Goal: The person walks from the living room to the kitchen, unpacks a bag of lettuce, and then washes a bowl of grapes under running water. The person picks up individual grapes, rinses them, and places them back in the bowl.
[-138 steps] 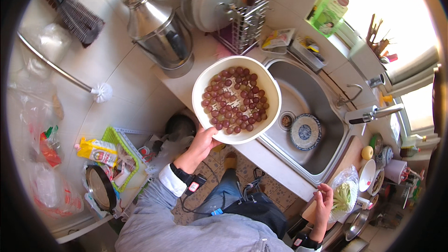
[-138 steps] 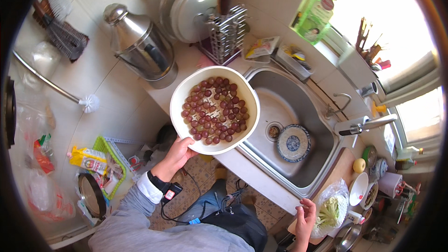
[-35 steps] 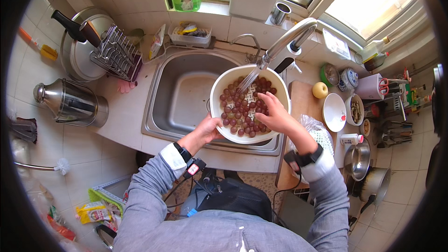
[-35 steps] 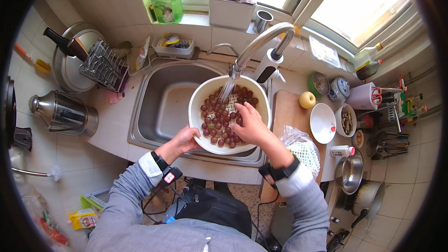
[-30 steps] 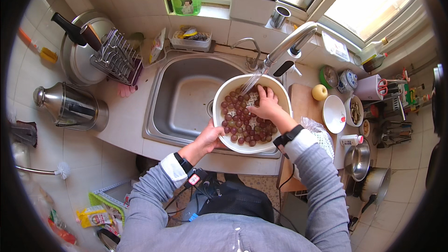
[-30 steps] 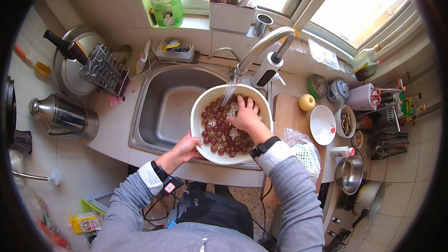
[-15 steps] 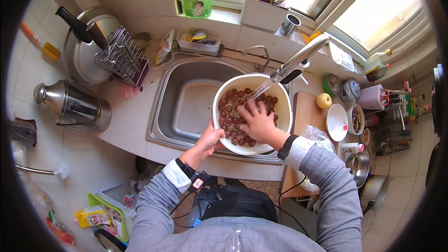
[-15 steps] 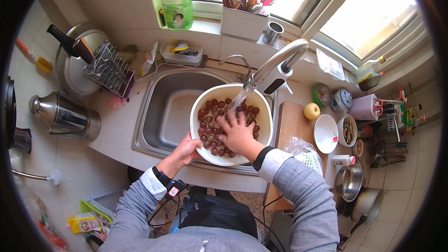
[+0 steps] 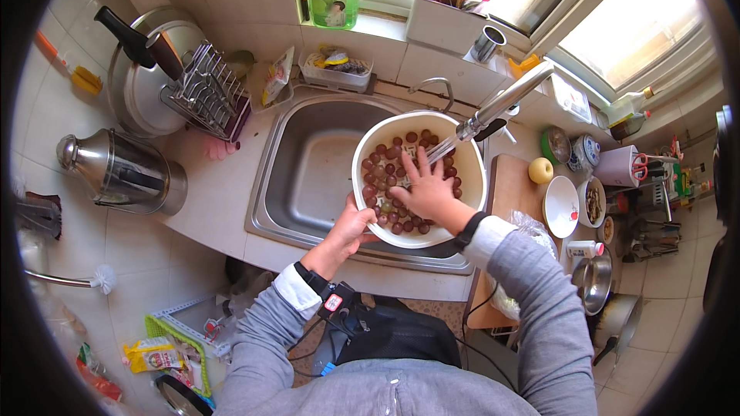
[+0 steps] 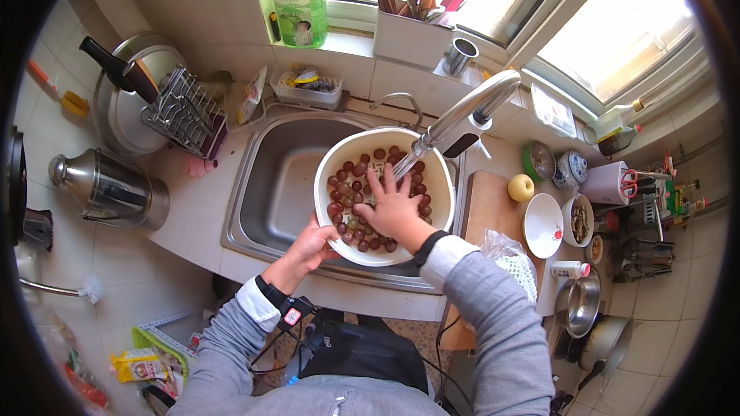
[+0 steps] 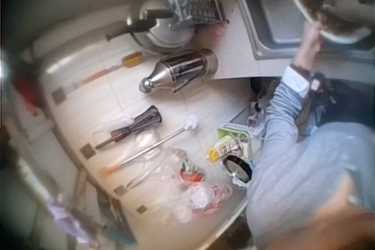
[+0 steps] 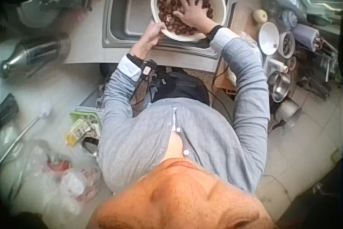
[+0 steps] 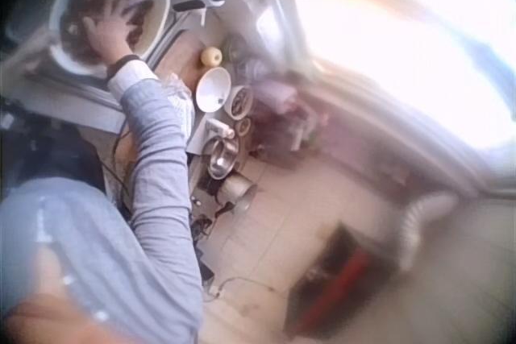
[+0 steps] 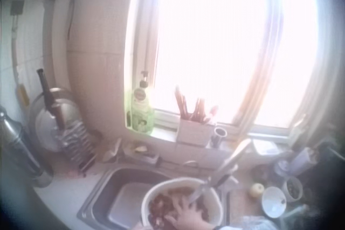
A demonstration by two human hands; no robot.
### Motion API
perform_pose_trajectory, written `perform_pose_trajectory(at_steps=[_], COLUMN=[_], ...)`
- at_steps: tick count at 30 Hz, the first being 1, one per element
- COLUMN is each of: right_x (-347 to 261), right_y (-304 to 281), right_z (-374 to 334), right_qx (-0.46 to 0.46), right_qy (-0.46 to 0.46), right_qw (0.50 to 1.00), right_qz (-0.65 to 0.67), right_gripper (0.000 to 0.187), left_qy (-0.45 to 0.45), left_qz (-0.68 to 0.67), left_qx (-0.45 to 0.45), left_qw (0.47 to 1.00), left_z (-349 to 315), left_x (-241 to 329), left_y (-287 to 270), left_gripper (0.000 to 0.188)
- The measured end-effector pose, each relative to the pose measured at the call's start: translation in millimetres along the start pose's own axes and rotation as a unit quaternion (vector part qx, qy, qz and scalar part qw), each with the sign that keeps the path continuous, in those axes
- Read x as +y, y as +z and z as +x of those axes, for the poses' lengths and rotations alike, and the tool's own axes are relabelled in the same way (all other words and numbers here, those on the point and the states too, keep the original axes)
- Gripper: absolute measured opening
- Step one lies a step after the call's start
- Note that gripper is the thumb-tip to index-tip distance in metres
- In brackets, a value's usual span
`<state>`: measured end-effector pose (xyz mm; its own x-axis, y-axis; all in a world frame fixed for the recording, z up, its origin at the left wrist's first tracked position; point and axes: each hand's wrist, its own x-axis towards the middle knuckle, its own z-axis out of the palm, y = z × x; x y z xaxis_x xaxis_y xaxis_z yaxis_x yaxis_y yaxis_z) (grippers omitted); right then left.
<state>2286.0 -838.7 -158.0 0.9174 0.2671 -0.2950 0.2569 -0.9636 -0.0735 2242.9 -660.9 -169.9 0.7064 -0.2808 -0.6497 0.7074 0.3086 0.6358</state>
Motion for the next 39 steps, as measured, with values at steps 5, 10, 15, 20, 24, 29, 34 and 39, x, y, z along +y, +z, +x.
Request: perform_pose_trajectory(at_steps=[5,10,15,20,24,29,34,39], right_x=[-0.8,20.0,-15.9,-2.1,18.7,31.2,52.1,55.2], right_y=[2.7,-2.0,3.3,-6.6,-8.9,-4.2,-9.1,-3.2], right_z=[-15.0,2.3,4.2,-16.4,-8.1,6.1,24.8,30.7], right_qx=[-0.01,-0.004,0.013,-0.099,-0.031,0.006,0.0,0.083], right_qy=[-0.171,0.029,-0.014,-0.179,-0.008,-0.029,0.172,0.166], right_qw=[0.983,0.997,0.997,0.976,0.999,0.992,0.73,0.652], right_qz=[-0.061,0.077,0.079,-0.07,-0.043,0.121,0.661,0.735], right_gripper=[0.086,0.076,0.079,0.086,0.073,0.043,0.022,0.027], left_qy=[0.043,0.024,0.005,0.019,0.023,0.007,0.037,0.076], left_qz=[-0.004,0.001,-0.002,0.006,0.004,-0.011,0.008,-0.003], left_qx=[-0.007,0.016,-0.001,0.022,0.011,-0.003,0.036,0.064], left_qw=[0.999,1.0,1.0,1.0,1.0,1.0,0.999,0.995], left_z=[-0.9,-3.1,-4.2,-2.3,0.0,2.6,1.8,-1.1], left_x=[10.0,10.4,9.4,9.6,5.6,6.0,-1.4,-11.4], left_y=[-2.5,-5.5,-1.0,-12.5,-18.2,-22.0,-24.5,-22.5], left_gripper=[0.074,0.075,0.076,0.076,0.077,0.078,0.078,0.079])
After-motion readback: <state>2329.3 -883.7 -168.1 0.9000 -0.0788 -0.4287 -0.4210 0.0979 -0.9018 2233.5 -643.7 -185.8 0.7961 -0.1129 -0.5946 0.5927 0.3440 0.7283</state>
